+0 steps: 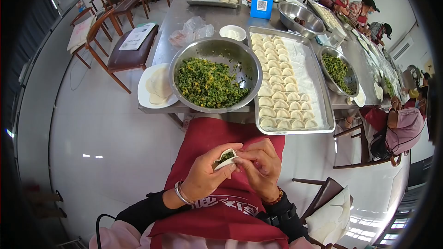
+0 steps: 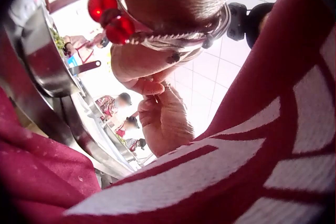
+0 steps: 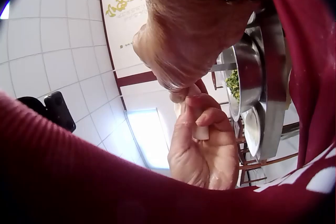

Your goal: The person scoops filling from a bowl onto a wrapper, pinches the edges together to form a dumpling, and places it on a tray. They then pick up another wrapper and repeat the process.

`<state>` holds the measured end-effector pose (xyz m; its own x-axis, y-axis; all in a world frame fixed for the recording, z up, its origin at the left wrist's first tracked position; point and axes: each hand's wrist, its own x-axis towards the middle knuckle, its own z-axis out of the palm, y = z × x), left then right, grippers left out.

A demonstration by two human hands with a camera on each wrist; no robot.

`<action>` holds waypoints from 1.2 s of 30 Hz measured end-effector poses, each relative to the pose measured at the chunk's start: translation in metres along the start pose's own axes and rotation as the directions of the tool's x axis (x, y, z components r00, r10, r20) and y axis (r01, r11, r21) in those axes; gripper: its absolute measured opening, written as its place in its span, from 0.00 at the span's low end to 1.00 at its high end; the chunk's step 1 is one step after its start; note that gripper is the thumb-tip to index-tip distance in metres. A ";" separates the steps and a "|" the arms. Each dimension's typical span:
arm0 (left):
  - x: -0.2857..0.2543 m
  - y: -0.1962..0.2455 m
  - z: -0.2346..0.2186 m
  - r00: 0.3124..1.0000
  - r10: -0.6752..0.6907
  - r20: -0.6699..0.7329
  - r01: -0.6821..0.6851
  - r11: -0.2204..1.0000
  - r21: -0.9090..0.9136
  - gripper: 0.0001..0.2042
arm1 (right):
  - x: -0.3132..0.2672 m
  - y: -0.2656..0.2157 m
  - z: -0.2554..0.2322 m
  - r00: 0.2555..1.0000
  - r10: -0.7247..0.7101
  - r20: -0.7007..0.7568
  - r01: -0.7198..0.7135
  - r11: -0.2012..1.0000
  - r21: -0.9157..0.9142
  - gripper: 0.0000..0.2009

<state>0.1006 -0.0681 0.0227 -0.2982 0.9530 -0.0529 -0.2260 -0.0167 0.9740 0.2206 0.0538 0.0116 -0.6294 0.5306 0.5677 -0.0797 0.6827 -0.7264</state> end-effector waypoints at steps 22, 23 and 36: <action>-0.005 0.016 0.002 1.000 0.016 -0.006 -0.014 0.984 0.179 0.24 | 0.007 -0.009 -0.008 0.988 -0.092 0.127 0.101 0.993 -0.068 0.12; -0.005 0.017 0.003 1.000 -0.014 0.003 0.014 0.994 0.110 0.24 | 0.006 -0.009 -0.009 0.988 -0.092 0.128 0.101 0.993 -0.069 0.12; -0.009 0.017 -0.003 0.996 -0.087 0.014 0.084 0.987 0.140 0.23 | 0.001 -0.011 -0.003 1.000 0.001 0.002 -0.001 0.999 -0.045 0.11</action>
<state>0.0967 -0.0781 0.0393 -0.2643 0.9551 -0.1340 -0.1182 0.1059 0.9873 0.2227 0.0483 0.0213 -0.6309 0.5307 0.5661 -0.0438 0.7040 -0.7088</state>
